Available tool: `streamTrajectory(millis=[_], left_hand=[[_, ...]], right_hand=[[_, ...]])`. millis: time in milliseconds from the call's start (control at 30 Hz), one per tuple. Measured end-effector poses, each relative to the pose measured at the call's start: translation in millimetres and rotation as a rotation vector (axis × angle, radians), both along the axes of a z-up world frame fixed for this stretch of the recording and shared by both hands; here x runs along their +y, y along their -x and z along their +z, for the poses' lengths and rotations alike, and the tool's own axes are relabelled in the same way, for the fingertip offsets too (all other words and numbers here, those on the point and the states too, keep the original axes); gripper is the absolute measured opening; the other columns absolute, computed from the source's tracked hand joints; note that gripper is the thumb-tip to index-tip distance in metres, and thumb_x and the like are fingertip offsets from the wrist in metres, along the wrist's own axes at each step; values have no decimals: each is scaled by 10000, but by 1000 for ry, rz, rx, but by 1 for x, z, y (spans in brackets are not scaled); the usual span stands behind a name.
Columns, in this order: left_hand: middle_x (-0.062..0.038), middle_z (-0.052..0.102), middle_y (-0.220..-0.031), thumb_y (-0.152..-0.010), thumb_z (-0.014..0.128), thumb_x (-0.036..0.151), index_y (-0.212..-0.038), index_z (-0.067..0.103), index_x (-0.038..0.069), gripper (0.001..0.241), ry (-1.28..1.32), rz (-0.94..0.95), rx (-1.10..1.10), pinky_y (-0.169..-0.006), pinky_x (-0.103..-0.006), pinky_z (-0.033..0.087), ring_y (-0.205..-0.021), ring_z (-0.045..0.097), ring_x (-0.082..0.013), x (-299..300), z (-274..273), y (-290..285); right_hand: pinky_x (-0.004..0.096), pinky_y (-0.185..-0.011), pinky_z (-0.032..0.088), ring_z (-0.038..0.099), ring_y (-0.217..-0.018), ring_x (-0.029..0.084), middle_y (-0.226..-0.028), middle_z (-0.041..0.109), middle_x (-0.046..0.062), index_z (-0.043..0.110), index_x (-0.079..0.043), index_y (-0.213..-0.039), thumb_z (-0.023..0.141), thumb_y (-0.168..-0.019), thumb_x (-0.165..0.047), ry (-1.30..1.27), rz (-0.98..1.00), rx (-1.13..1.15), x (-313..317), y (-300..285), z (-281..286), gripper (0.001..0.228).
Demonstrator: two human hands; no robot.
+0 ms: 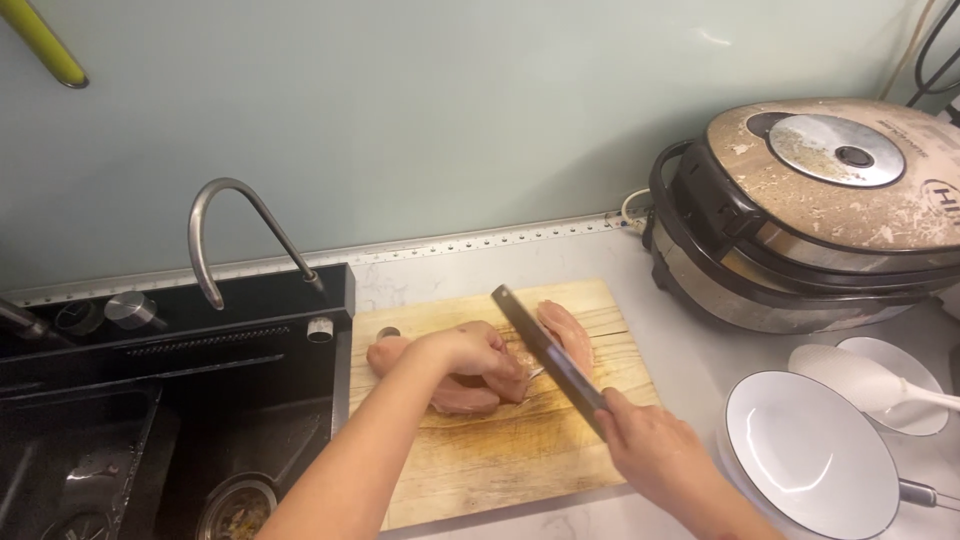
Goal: Cutting raw chicken breast into small pieces on a wooden cutting board using a cleaver.
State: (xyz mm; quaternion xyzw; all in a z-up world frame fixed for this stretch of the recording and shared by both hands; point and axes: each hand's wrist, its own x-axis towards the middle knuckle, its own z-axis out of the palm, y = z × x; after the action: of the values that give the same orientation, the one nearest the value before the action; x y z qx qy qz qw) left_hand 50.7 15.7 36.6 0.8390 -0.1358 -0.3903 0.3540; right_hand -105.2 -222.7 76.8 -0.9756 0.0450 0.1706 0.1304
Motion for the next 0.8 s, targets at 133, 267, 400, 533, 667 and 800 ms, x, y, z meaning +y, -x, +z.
streamTrajectory(millis=[133, 267, 400, 533, 667, 800], left_hand=[[-38, 744, -888, -852, 729, 224, -907, 751, 52, 182, 136, -50, -17, -754, -293, 544, -824, 677, -129, 2, -4, 16], [-50, 719, -857, -893, 721, 200, -880, 722, 37, 164, 174, -124, 23, -706, -297, 516, -786, 635, -128, -3, 33, 33], [-6, 750, -915, -878, 745, 176, -915, 722, 79, 107, 337, -186, 212, -821, -277, 555, -890, 691, -112, 0, 24, 19], [7, 760, -957, -881, 747, 213, -963, 728, 99, 142, 432, -271, 259, -933, -277, 543, -984, 709, -116, 0, 35, 15], [-34, 753, -1055, -920, 774, 262, -1049, 716, 92, 221, 575, -250, 330, -1002, -334, 498, -1054, 692, -159, -10, 7, -3], [-55, 634, -1357, -886, 800, 272, -1354, 563, 135, 542, 8, 66, -63, -1078, -335, 446, -1243, 606, -193, -18, 29, 15]], right_hand=[[538, -771, 546, 719, -831, 369, -821, 735, 136, 545, -174, -1119, 458, -996, -357, 16, 72, -90, 17, -6, -25, 237], [522, -774, 556, 718, -839, 370, -824, 733, 138, 535, -121, -1126, 481, -997, -339, 63, 124, -131, 30, -24, -33, 259], [513, -799, 563, 729, -869, 361, -875, 737, 134, 518, -141, -1186, 468, -1003, -366, 60, 69, -62, 24, -33, -14, 295], [522, -833, 553, 723, -917, 355, -918, 739, 121, 543, -201, -1179, 434, -1017, -394, 92, 6, -7, -7, -29, -16, 274], [522, -836, 545, 712, -915, 367, -903, 750, 121, 570, -198, -1131, 424, -1017, -404, 117, -40, -53, -22, -25, -17, 278], [497, -747, 551, 714, -730, 340, -785, 738, 130, 601, -162, -1051, 426, -1020, -400, -15, -131, -11, -16, -20, 10, 297]])
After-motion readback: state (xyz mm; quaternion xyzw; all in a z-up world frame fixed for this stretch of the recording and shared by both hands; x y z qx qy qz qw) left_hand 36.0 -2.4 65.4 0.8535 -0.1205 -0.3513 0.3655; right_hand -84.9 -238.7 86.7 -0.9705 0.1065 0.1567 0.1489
